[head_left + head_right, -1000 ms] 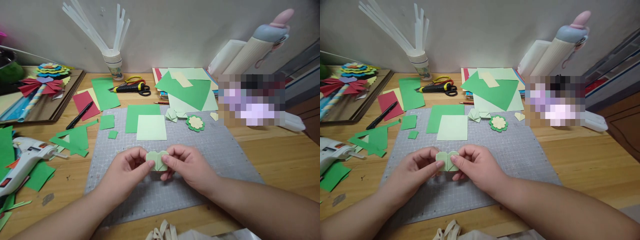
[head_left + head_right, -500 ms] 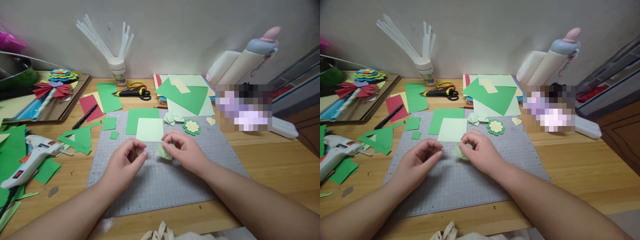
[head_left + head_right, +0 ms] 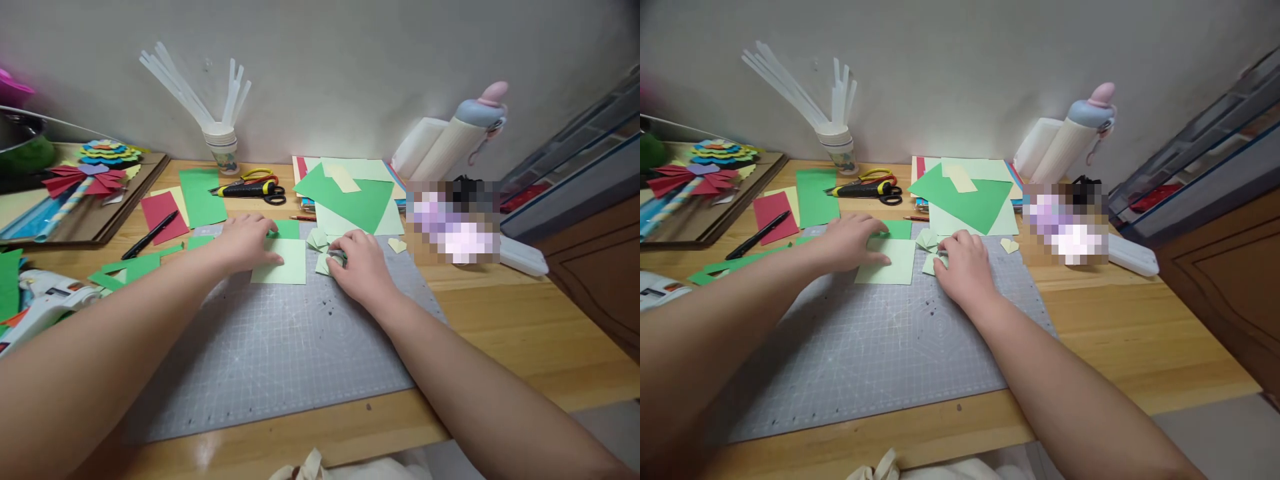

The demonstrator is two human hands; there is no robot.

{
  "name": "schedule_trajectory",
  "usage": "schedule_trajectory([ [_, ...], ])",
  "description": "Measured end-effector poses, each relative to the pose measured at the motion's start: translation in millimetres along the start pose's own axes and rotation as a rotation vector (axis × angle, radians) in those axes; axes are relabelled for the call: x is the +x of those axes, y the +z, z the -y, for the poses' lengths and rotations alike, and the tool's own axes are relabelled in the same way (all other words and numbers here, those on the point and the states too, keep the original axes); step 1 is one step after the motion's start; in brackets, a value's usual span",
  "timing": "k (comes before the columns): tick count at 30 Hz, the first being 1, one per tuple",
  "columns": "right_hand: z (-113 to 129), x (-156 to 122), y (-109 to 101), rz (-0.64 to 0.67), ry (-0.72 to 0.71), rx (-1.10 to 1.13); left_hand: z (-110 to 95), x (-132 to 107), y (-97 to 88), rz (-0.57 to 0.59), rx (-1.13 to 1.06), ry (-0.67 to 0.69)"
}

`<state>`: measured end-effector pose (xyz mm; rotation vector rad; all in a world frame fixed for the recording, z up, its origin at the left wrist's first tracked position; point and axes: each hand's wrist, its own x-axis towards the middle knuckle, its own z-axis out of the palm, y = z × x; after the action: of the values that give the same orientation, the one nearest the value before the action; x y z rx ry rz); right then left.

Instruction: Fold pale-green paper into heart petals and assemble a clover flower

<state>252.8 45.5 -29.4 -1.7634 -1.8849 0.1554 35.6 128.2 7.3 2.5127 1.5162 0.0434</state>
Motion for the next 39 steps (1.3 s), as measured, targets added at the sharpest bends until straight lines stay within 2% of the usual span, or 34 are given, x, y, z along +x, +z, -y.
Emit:
schedule_trajectory([
  [5, 10, -5, -2, -0.047, -0.008, -0.022, -4, 17, -7.3, 0.186, 0.034, -0.005],
  [9, 19, -12, -3, -0.066, -0.073, 0.123, -7, 6, -21.8, 0.210, 0.037, -0.008],
  [12, 27, -20, -3, -0.027, -0.103, 0.441, -4, -19, -33.1, 0.143, 0.020, -0.073],
  [14, 35, -27, -3, 0.047, -0.021, 0.704, -2, -41, -37.1, 0.093, -0.055, -0.091],
  [16, 44, -36, -3, 0.221, 0.092, 1.017, -5, -66, -36.4, 0.039, -0.144, -0.023],
  [17, 49, -40, -3, 0.350, 0.131, 1.165, -8, -78, -34.1, 0.039, -0.180, -0.024],
  [19, 55, -46, -1, 0.578, 0.187, 1.305, -13, -100, -25.9, 0.035, -0.359, -0.057],
  [20, 57, -48, -1, 0.628, 0.233, 1.333, -15, -108, -20.3, 0.023, -0.503, -0.099],
  [22, 59, -48, 1, 0.640, 0.352, 1.379, -16, -120, -7.2, -0.098, -0.810, -0.250],
  [24, 57, -45, 2, 0.572, 0.482, 1.458, -13, -125, 6.2, -0.217, -0.990, -0.373],
  [27, 53, -38, 3, 0.533, 0.619, 1.553, -8, -124, 20.6, -0.264, -0.985, -0.316],
  [30, 53, -36, 2, 0.586, 0.660, 1.615, -9, -122, 24.2, -0.226, -0.796, -0.020],
  [32, 54, -36, 2, 0.640, 0.630, 1.636, -12, -122, 22.5, -0.208, -0.746, 0.064],
  [35, 57, -38, 3, 0.671, 0.570, 1.667, -15, -124, 19.8, -0.162, -0.769, 0.027],
  [39, 58, -39, 3, 0.683, 0.562, 1.676, -14, -124, 18.8, -0.104, -0.824, -0.041],
])
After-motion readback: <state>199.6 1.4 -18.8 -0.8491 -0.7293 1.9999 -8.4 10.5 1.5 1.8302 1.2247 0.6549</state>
